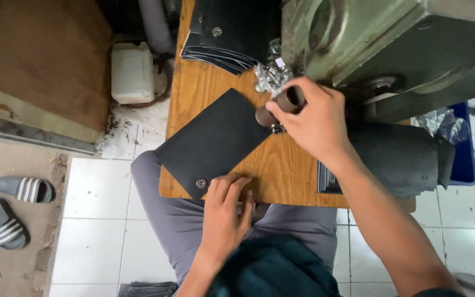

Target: Assembling leather components by attaching metal hardware using a manual press and hand tools.

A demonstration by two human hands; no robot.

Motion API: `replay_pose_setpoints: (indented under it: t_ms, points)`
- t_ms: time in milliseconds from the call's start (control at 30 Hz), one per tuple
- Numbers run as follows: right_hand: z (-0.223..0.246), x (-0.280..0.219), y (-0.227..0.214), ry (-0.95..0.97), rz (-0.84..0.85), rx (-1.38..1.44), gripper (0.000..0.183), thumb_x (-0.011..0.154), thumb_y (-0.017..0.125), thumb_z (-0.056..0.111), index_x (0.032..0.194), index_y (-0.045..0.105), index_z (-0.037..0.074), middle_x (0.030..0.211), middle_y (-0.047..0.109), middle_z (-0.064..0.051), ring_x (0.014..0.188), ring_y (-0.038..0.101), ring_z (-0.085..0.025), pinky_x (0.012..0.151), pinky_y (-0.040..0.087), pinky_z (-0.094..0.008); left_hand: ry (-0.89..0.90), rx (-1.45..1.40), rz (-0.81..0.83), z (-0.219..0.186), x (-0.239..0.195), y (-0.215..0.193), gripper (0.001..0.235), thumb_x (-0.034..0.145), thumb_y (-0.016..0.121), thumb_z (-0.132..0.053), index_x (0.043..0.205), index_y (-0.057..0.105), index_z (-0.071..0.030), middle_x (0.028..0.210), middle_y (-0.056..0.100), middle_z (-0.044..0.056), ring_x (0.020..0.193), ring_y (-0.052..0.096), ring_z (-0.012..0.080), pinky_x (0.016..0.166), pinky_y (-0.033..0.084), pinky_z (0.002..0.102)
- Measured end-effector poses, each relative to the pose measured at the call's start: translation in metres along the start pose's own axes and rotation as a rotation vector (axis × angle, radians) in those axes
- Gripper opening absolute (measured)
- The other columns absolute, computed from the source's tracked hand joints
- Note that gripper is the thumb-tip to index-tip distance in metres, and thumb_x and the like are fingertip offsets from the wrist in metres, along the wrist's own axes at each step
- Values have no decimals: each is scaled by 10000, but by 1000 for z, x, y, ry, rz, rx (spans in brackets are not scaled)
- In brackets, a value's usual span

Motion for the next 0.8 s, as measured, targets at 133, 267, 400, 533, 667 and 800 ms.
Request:
replay_pose_setpoints:
  t_ms: [133,267,400,533,667,800]
  points:
    - [3,15,18,67,-5,15,276,814,882,78,983,682,-10,781,722,-105,601,650,-253,560,517,-361,23,-15,13,1,-1,-4,357,796,688,2,1149,638,-10,1196,637,116,1051,596,295,917,494,376]
    - [-2,22,33,25,-26,-70,339,826,874,39,1056,626,17,785,688,-113,552,586,-223,501,473,-354,45,0,14,0,-1,-6,311,824,683,-15,1132,643,0,1182,633,119,1050,596,290,908,494,372]
    - [8,23,40,-129,93,-240,299,949,727,40,1225,615,60,938,622,-135,607,641,-325,588,537,-459,45,2,28,1,-2,-5,313,829,679,-17,1139,639,-9,1191,628,105,1055,588,281,903,491,367]
    - [8,19,32,1,222,-126,613,858,805,70,1412,546,90,1103,637,-178,725,667,-316,687,568,-439,44,-3,41,-1,0,-8,301,826,679,-12,1125,645,-5,1189,622,110,1060,582,279,914,484,366]
    - [-3,-8,18,-63,120,-262,414,899,767,41,1263,573,8,1045,615,-148,700,595,-209,601,526,-329,49,-33,34,-3,1,-11,278,822,684,-9,1098,650,0,1172,636,115,1058,597,279,919,492,365]
    - [-5,-41,39,-183,355,-488,402,887,719,284,1251,699,113,1201,622,-154,1078,549,-324,927,439,-432,60,-4,39,-1,-1,-7,275,824,678,-28,1096,649,1,1177,638,121,1050,591,294,911,489,381]
Point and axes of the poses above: each hand's wrist, its own x-axis towards the middle knuckle, its own y-axis out of the palm, z = x × y, the point moved 7 cm from there along x, towards the middle knuckle
